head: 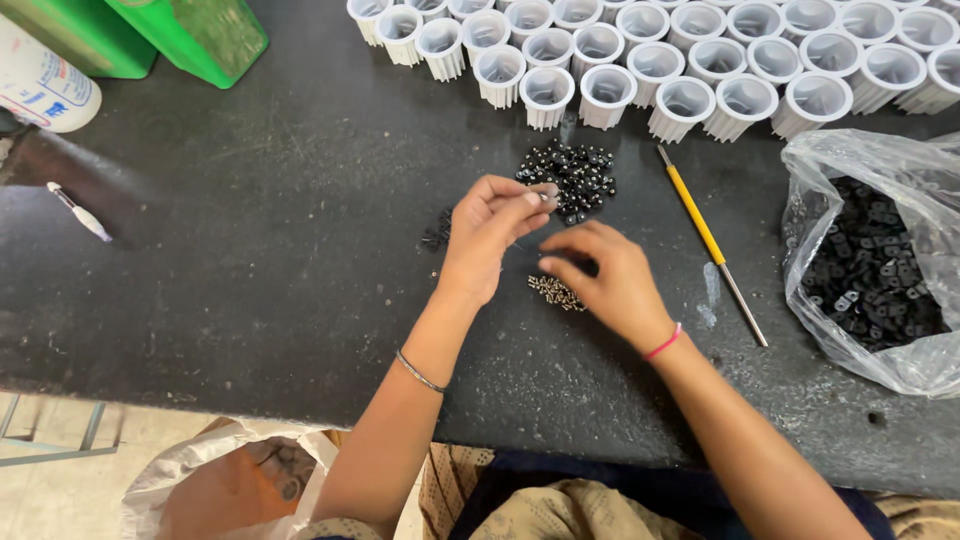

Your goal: The person picks small black spherical components from the table, inserts a metal screw into each one by hand, occasionally using a yellow-handled tool to seat the screw, and places the assembled pieces into rows of white plastic cups. They also reach into a plastic bag of black plastic parts to replenish components.

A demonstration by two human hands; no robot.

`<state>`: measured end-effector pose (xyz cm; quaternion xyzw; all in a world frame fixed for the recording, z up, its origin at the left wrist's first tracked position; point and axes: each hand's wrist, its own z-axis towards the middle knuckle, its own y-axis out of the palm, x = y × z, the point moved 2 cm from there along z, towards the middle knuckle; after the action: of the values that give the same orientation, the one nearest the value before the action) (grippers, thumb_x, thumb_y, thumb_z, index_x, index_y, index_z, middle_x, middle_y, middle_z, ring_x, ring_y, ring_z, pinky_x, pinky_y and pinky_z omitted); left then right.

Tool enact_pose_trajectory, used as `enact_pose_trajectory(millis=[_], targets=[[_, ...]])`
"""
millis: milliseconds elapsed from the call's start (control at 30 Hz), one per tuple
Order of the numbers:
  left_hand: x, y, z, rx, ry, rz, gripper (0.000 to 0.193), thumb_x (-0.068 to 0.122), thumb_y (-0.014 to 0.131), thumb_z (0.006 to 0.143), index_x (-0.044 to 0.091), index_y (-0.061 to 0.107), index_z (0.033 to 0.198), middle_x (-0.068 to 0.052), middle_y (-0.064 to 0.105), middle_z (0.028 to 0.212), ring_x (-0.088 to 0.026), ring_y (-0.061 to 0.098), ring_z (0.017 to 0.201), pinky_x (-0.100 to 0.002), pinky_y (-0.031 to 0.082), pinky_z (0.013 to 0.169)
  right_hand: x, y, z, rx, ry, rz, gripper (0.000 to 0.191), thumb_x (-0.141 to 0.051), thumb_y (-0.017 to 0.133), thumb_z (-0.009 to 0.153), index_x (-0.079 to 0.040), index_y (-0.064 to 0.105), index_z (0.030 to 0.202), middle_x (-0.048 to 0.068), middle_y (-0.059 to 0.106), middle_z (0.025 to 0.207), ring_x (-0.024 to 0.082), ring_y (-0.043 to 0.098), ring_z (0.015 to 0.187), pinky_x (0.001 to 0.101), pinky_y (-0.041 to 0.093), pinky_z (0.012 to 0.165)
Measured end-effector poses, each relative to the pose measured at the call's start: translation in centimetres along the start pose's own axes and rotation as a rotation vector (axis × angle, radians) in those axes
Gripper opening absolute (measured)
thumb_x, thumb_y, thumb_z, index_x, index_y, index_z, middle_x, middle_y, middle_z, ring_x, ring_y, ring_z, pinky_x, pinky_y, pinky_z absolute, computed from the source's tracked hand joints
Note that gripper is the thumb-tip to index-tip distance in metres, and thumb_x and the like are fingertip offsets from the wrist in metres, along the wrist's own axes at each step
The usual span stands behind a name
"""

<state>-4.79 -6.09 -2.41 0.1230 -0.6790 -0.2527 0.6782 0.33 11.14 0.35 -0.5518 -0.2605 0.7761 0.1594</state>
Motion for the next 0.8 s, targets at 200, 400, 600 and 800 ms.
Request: enact_pose_trajectory(millis=[200, 400, 600, 800], targets=[[0.9, -1.1, 0.3, 0.064, -0.017, -0.140, 0.017, 0.010, 0.066, 0.099, 0.003, 0.063, 0.115, -0.010, 0.073, 0.110, -0.016, 0.071, 0.100, -0.031, 0.058, 0.091, -2.4, 1.5, -0.4, -0.036, -0.199, -0.252, 0.021, -0.022, 0.080, 0.079, -0.009, 0.075, 0.095, 0.006, 0.069, 0.099, 0.029, 0.062, 0.093, 0.0412, 0.050, 0.081], [0.7, -1.5, 0.4, 0.069, 0.009, -0.153, 0.023, 0.011, 0.069, 0.100, 0.003, 0.068, 0.121, -0.004, 0.072, 0.111, -0.010, 0.067, 0.102, -0.026, 0.054, 0.093, -2.7, 2.3, -0.7, -0.042, -0.193, -0.315, 0.017, -0.017, 0.078, 0.081, -0.010, 0.075, 0.095, 0.005, 0.069, 0.100, 0.028, 0.063, 0.094, 0.0406, 0.051, 0.085], [0.9, -1.7, 0.2, 0.090, 0.015, -0.147, 0.027, 0.012, 0.072, 0.098, 0.003, 0.069, 0.122, -0.003, 0.072, 0.109, -0.009, 0.066, 0.099, -0.026, 0.054, 0.092, -2.7, 2.0, -0.8, -0.016, -0.171, -0.273, 0.019, -0.018, 0.079, 0.080, -0.009, 0.076, 0.097, 0.006, 0.069, 0.102, 0.028, 0.063, 0.094, 0.0402, 0.052, 0.081], [0.9, -2.0, 0.2, 0.137, 0.010, -0.087, 0.025, 0.015, 0.074, 0.095, 0.002, 0.072, 0.117, -0.004, 0.074, 0.103, -0.010, 0.067, 0.091, -0.026, 0.055, 0.085, -3.0, 1.9, -0.7, -0.031, -0.158, -0.285, 0.014, -0.016, 0.077, 0.083, -0.010, 0.077, 0.096, 0.003, 0.070, 0.100, 0.026, 0.065, 0.090, 0.0386, 0.053, 0.077]])
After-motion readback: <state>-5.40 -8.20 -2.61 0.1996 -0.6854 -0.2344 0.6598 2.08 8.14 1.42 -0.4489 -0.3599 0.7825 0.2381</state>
